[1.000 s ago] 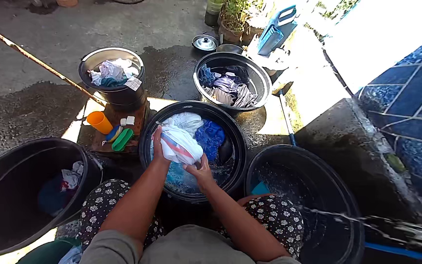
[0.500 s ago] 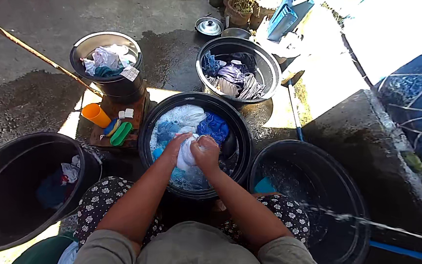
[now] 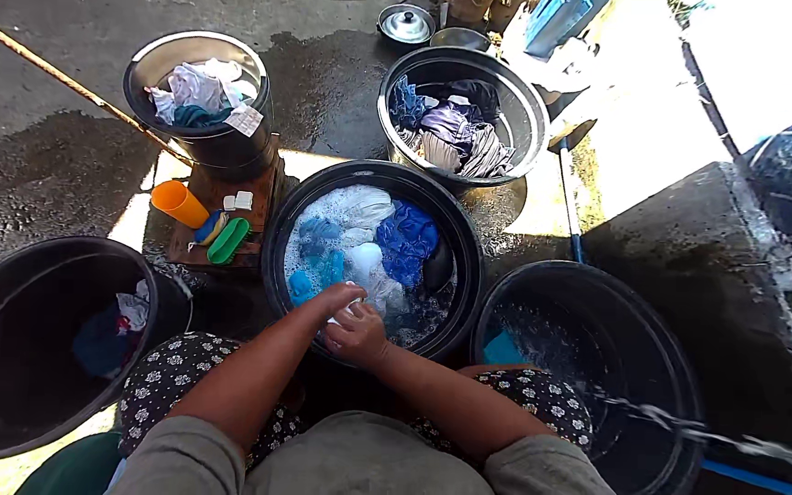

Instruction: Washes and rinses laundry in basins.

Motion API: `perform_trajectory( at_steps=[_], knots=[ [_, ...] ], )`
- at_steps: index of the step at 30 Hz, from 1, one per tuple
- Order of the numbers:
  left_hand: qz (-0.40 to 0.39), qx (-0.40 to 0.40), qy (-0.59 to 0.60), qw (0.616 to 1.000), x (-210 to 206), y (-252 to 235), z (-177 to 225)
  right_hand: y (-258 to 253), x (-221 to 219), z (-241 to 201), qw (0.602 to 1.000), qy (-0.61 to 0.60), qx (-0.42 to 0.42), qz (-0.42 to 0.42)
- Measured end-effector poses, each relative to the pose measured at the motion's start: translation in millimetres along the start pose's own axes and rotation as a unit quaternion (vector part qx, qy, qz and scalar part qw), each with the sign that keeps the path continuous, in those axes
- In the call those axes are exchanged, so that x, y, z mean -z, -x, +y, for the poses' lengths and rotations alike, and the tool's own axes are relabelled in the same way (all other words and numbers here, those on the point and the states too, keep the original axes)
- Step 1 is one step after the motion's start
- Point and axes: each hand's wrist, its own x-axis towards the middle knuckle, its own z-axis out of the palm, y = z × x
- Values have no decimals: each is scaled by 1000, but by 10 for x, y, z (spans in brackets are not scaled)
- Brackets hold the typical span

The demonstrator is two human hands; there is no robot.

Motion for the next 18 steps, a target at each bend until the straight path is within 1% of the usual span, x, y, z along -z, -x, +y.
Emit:
perform_trajectory(
  at_steps=[1,2,3,4,5,6,7,8,9,10,11,12,13,14,15,16,17,18],
  knots=[
    [56,-8,24,998,37,-10,-24,-19,-19,61,999,-28,-37,-1],
    [123,-30,42,991,104,3,-16,-74,-14,138,992,-79,-98,-20],
    [180,-56,40,981,215,78,70,-157,14,223,972,-143,-177,-53],
    [226,-84,12,970,342,250,227,-245,45,318,939,-211,-258,-86],
    [272,-113,-43,955,480,487,388,-292,42,438,906,-251,-322,-107],
    [321,-137,-115,930,625,769,525,-277,13,577,886,-247,-371,-131],
    [370,-147,-184,899,786,1064,602,-179,-25,720,877,-197,-403,-170],
    [413,-142,-237,868,977,1346,611,-21,-55,858,866,-128,-421,-238],
    [455,-121,-272,839,1183,1617,573,162,-65,977,839,-64,-423,-336],
    [496,-88,-299,811,1418,1849,462,346,-68,1053,800,-20,-412,-437],
    [529,-36,-310,789,1673,2036,281,500,-57,1069,758,14,-388,-524],
    [551,21,-311,774,1950,2176,27,577,-34,1032,719,40,-364,-591],
    [559,81,-301,768,2222,2277,-271,574,-9,968,680,60,-345,-644],
    [553,144,-279,772,2459,2343,-581,529,7,894,642,70,-332,-688],
    [549,194,-261,770,2608,2382,-828,474,10,829,616,68,-322,-716],
    [547,212,-260,767,2651,2410,-920,408,1,797,609,46,-320,-724],
    [541,197,-272,771,2590,2422,-851,333,-20,799,627,1,-326,-708],
    [524,153,-299,783,2458,2401,-707,250,-43,821,658,-65,-334,-672]
  ],
)
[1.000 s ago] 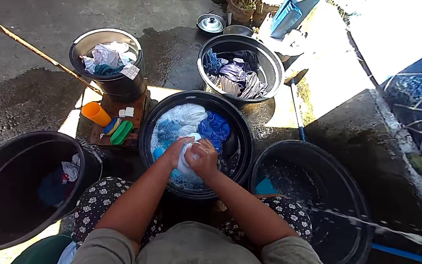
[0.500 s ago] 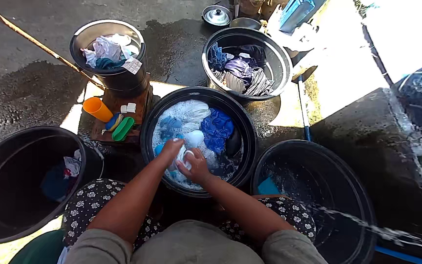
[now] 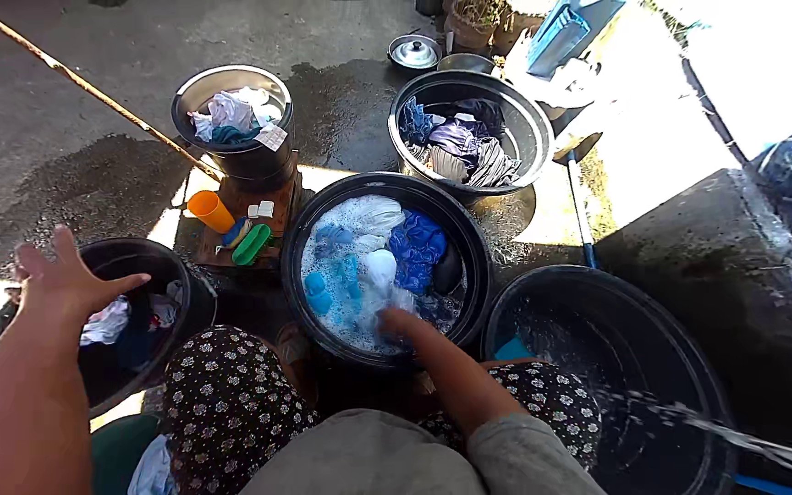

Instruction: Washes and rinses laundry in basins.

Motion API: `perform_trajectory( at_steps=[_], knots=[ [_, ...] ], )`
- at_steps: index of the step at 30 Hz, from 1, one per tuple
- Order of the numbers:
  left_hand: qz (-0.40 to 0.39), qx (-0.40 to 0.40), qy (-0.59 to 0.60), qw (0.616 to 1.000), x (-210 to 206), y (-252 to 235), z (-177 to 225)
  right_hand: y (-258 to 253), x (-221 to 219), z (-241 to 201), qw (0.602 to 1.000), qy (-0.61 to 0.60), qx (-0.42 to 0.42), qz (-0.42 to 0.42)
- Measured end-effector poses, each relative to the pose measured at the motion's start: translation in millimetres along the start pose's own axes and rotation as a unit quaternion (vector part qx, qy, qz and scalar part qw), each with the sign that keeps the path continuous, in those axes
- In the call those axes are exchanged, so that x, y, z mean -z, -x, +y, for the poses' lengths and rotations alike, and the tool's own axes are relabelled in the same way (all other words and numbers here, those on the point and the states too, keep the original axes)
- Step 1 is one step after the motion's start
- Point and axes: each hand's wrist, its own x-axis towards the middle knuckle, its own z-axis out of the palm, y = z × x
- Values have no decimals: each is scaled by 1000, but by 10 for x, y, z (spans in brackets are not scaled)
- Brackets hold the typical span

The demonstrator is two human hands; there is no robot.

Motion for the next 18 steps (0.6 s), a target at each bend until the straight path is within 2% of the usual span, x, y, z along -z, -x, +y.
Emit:
perform_trajectory(
  at_steps=[2,4,7,10,12,14,16,18],
  knots=[
    [-43,-168,49,984,-22,246,490,178,311,-209,989,-112,84,39],
    [-162,-289,77,940,-198,517,1086,576,700,-477,979,-130,143,65],
    [-319,-371,79,869,-770,965,1884,1341,1143,-787,957,-119,228,134],
    [-387,-446,109,800,-1380,1209,2296,1922,1406,-828,912,-144,293,248],
    [-415,-447,166,775,-1513,1267,2395,2216,1541,-694,903,-144,274,298],
    [-420,-418,233,772,-1458,1250,2385,2370,1599,-408,909,-153,225,316],
    [-378,-436,260,774,-1341,1133,2331,2370,1592,-6,921,-169,159,312],
    [-343,-456,264,778,-1213,1001,2309,2246,1576,362,947,-159,76,268]
  ],
)
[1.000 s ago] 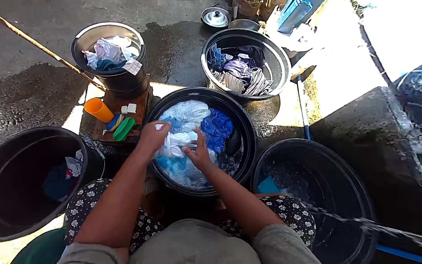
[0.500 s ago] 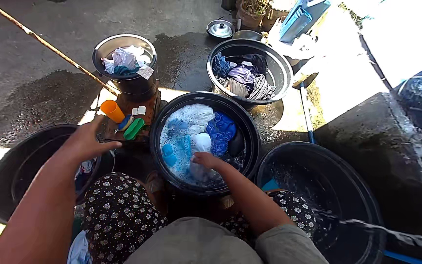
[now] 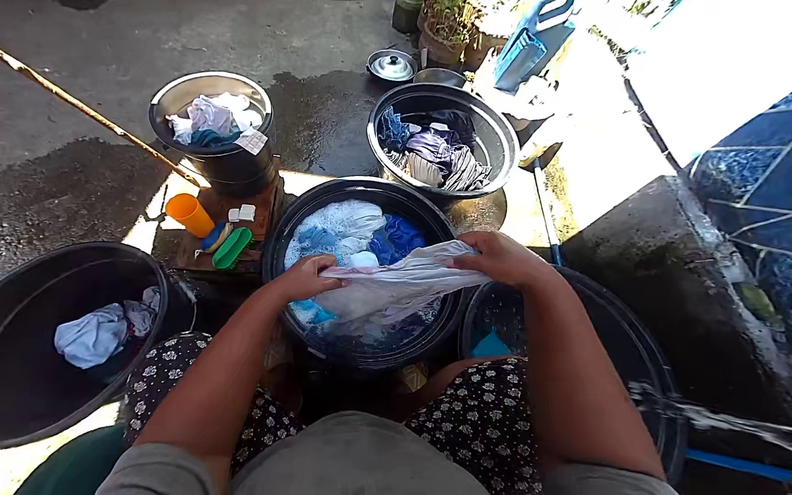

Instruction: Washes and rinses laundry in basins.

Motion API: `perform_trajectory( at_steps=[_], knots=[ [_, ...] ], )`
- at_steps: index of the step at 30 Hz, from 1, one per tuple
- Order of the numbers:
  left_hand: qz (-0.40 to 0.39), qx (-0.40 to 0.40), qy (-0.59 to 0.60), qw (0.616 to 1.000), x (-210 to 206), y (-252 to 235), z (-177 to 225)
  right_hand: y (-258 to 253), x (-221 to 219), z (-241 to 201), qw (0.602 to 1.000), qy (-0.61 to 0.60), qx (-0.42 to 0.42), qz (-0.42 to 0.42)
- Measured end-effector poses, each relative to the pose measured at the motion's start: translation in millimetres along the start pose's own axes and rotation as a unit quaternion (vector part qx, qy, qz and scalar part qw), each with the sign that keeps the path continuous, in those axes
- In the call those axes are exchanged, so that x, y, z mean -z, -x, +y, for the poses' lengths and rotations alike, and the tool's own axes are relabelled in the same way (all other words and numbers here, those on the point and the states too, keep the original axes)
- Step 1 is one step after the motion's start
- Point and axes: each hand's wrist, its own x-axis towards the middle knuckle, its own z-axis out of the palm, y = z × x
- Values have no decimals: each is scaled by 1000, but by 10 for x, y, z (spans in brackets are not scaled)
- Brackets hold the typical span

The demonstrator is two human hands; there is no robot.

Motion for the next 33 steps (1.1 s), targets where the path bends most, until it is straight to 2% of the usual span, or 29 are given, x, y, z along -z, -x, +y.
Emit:
perform_trajectory(
  at_steps=[2,3,5,7,9,10,12,13,15,19,21,22,24,25,27,30,32,33],
  knots=[
    [-2,6,-20,1000,111,-64,9,-203,-84,369,997,26,-60,-42],
    [-2,28,-38,999,109,-133,-31,-341,-189,536,996,27,-75,-36],
    [34,117,-80,989,-5,-306,-189,-648,-499,714,994,-2,-99,47],
    [122,232,-112,959,-217,-448,-390,-980,-915,822,979,-59,-115,158],
    [155,273,-156,936,-465,-531,-624,-1215,-1343,876,971,-74,-138,179],
    [130,254,-176,942,-609,-550,-757,-1289,-1557,891,975,-57,-150,153],
    [-4,191,-220,957,-923,-531,-1021,-1315,-2013,863,985,19,-168,34],
    [-83,175,-243,951,-1078,-499,-1138,-1275,-2261,848,984,66,-165,-30],
    [-204,197,-282,917,-1292,-395,-1240,-1123,-2655,825,968,151,-151,-135],
    [-367,270,-316,832,-1333,-339,-1200,-939,-2775,892,926,212,-172,-262],
    [-392,274,-285,831,-1288,-355,-1213,-926,-2709,951,911,219,-193,-293],
    [-375,255,-269,850,-1282,-363,-1220,-937,-2664,951,907,215,-208,-296],
    [-264,183,-230,919,-1256,-395,-1151,-1013,-2479,861,928,164,-226,-248],
    [-193,142,-194,951,-1241,-416,-1087,-1064,-2349,776,949,112,-211,-207],
    [-83,72,-111,988,-1227,-469,-940,-1085,-2002,441,979,13,-131,-155],
    [3,14,-43,999,-1192,-539,-713,-783,-1397,-256,997,-41,15,-67],
    [48,21,-27,998,-1157,-579,-628,-416,-1058,-562,993,-67,74,58],
    [47,44,-24,998,-1116,-608,-616,-268,-924,-600,983,-80,98,134]
  ],
)
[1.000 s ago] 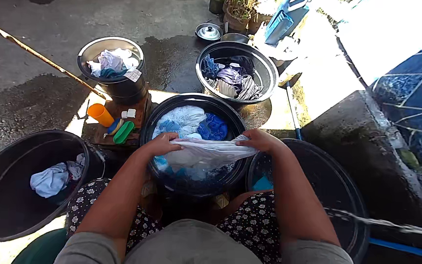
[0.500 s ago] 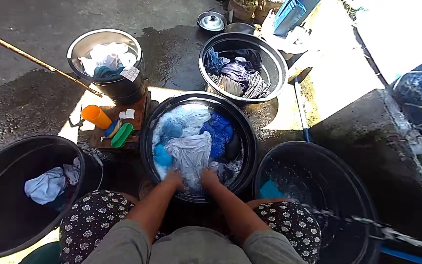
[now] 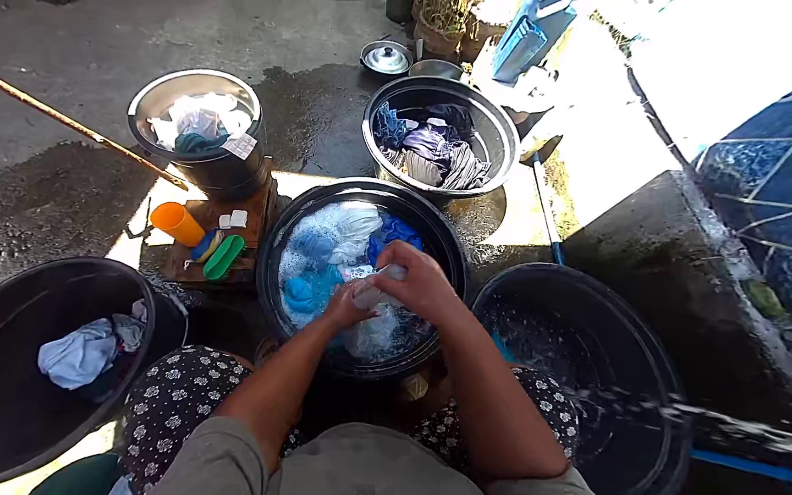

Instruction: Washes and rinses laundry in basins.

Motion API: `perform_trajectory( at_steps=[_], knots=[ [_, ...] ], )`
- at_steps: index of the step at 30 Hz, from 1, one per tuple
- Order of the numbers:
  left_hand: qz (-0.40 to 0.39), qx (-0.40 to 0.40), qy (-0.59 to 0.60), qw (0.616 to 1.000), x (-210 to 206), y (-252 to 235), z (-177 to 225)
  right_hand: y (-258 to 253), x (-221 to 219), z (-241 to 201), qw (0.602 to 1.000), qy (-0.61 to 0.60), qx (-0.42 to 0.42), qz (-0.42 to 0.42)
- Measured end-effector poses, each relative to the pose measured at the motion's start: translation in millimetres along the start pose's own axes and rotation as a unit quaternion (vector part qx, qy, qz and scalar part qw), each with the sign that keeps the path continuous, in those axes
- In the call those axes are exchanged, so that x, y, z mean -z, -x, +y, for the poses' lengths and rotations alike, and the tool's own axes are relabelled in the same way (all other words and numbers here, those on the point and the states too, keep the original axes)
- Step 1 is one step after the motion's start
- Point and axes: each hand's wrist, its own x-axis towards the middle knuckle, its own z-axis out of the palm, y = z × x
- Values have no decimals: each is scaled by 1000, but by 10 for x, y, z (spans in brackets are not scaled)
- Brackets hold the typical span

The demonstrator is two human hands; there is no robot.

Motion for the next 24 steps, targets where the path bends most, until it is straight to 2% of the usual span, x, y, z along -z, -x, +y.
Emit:
perform_trajectory(
  at_steps=[2,3,4,6,8,11,13,15,17,19,22,24],
  knots=[
    [-13,63,-1,998,105,-78,23,109,257,34,992,-6,21,121],
    [-25,114,12,993,181,-100,94,129,352,118,989,11,7,146],
    [-36,170,31,984,265,-106,198,130,410,237,989,36,-20,143],
    [-7,227,101,969,347,-41,438,113,351,525,990,86,-91,70],
    [48,194,191,961,327,57,637,46,76,762,978,114,-174,-19],
    [69,64,337,937,289,192,812,-74,-351,955,958,118,-247,-85],
    [68,-3,440,896,292,246,851,-72,-467,1010,976,50,-206,-47],
    [108,-6,511,853,304,244,812,-56,-521,1011,983,-71,-160,57],
    [182,33,503,844,278,171,635,-52,-564,877,951,-232,-164,119],
    [209,82,492,842,183,109,466,-39,-682,728,908,-367,-141,146],
    [167,137,585,782,88,121,459,-15,-928,705,858,-480,-104,149],
    [171,150,632,741,111,97,437,-1,-1003,772,857,-486,-97,141]
  ],
)
